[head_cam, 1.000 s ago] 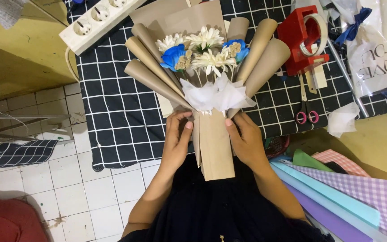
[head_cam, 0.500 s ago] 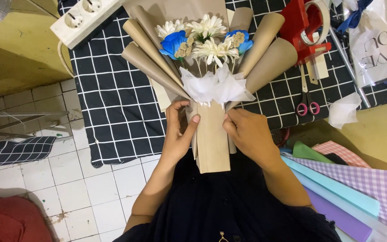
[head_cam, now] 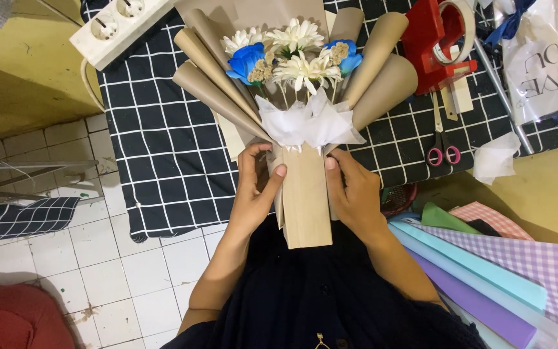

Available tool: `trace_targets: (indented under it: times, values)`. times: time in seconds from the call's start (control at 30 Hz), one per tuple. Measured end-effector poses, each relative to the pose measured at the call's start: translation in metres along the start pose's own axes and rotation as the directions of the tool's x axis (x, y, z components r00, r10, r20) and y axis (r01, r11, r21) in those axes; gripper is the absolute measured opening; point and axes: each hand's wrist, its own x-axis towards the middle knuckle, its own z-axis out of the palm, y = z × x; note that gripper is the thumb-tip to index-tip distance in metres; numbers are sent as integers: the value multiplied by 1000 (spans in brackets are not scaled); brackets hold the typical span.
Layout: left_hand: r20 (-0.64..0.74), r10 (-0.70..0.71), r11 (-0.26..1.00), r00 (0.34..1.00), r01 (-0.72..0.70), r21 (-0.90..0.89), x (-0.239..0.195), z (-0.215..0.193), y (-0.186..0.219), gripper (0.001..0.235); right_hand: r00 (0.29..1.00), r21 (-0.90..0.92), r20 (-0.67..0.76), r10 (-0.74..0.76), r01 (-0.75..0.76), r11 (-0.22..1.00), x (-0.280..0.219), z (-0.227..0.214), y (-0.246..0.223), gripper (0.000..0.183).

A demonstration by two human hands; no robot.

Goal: The person wraps a bouquet of artificial flowers with brown paper and white tissue. They fold the paper around the stems, secure it with clear tape, and adjust the layers to create a finished bouquet.

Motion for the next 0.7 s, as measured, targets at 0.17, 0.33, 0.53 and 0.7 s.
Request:
trace_targets:
  times: [0.17, 0.33, 0.53, 0.7]
  values:
    - [4, -15, 999, 1000, 15, -42, 0, -2, -3, 42, 1000, 110, 13, -24, 22, 994, 4, -4, -2, 24]
    - [-3, -8, 999, 1000, 7, -51, 0, -1, -3, 41, 1000, 181, -26, -1, 6, 984, 2, 3, -8, 28]
    - [-19, 39, 999, 999, -38, 13, 0, 1, 3, 40, 1000, 234, 16, -2, -1, 972, 3, -1, -6, 34]
    - [-28, 74, 994, 997, -72, 79, 0, 2, -1, 42, 1000, 259, 19, 14, -18, 966, -4, 3, 7, 36]
